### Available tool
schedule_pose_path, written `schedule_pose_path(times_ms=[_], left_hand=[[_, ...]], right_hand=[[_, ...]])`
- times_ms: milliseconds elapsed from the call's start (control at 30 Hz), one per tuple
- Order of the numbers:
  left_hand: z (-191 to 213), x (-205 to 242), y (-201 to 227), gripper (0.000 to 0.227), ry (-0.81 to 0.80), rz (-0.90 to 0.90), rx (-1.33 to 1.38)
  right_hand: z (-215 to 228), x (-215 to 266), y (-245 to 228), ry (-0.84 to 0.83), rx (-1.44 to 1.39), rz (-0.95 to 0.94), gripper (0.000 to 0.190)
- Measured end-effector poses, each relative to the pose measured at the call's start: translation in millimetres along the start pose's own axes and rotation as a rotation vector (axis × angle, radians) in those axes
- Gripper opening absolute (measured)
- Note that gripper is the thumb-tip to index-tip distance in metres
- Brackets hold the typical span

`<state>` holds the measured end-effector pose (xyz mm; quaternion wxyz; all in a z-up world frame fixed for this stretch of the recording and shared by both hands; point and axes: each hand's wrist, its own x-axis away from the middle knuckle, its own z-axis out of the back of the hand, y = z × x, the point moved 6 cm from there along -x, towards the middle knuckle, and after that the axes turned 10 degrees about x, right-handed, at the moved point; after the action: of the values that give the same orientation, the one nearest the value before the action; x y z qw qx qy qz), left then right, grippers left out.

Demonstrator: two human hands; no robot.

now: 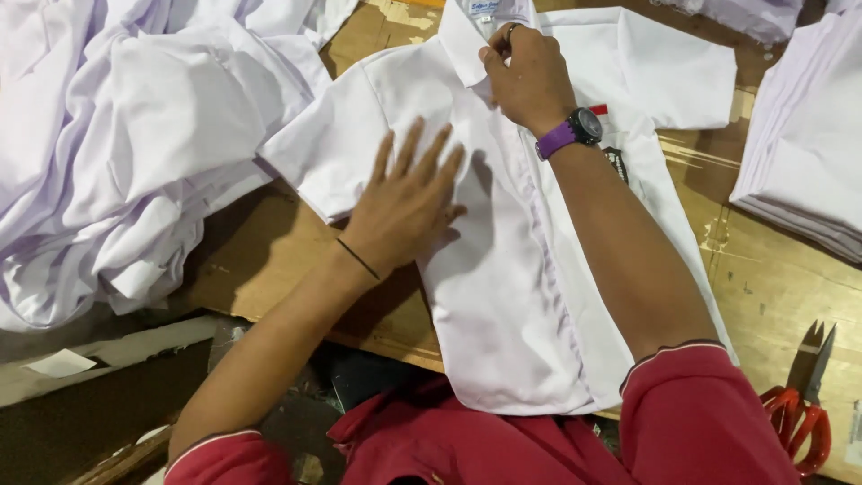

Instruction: Folding white school shirts into neat rectangles on a wooden work table.

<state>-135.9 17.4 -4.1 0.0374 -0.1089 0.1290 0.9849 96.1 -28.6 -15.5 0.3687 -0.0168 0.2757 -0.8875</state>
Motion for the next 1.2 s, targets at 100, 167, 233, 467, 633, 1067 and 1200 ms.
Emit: schedule_pose_path(times_ms=[100, 167, 233, 467, 633, 1067, 1200], left_hand=[[-21, 29, 51, 0.075, -0.004, -0.16, -0.034], [-12, 38, 63, 0.067, 0.029, -0.152, -0.004], [-8, 46, 61, 0.059, 0.067, -0.144, 0.024], [-11, 76, 28, 0.089, -0.208, 0.278, 0.139], [-1, 107, 44, 0.087, -0.144, 0.374, 0.163], [14, 111, 72, 0.084, -0.09, 0.506, 0.296], [32, 69, 69, 0.078, 0.053, 0.373, 0.243]], right_hand=[[11, 19, -12, 0.064, -0.015, 0.061, 0.044], [25, 52, -30, 0.095, -0.08, 0.142, 0.044], [41, 92, -52, 0.128, -0.142, 0.228, 0.044], [45, 233, -74, -0.184, 0.161, 0.346, 0.048], [42, 282, -19, -0.172, 0.33, 0.219, 0.058], [35, 300, 22, -0.221, 0.434, 0.029, 0.07], [31, 303, 27, -0.258, 0.454, -0.012, 0.072]])
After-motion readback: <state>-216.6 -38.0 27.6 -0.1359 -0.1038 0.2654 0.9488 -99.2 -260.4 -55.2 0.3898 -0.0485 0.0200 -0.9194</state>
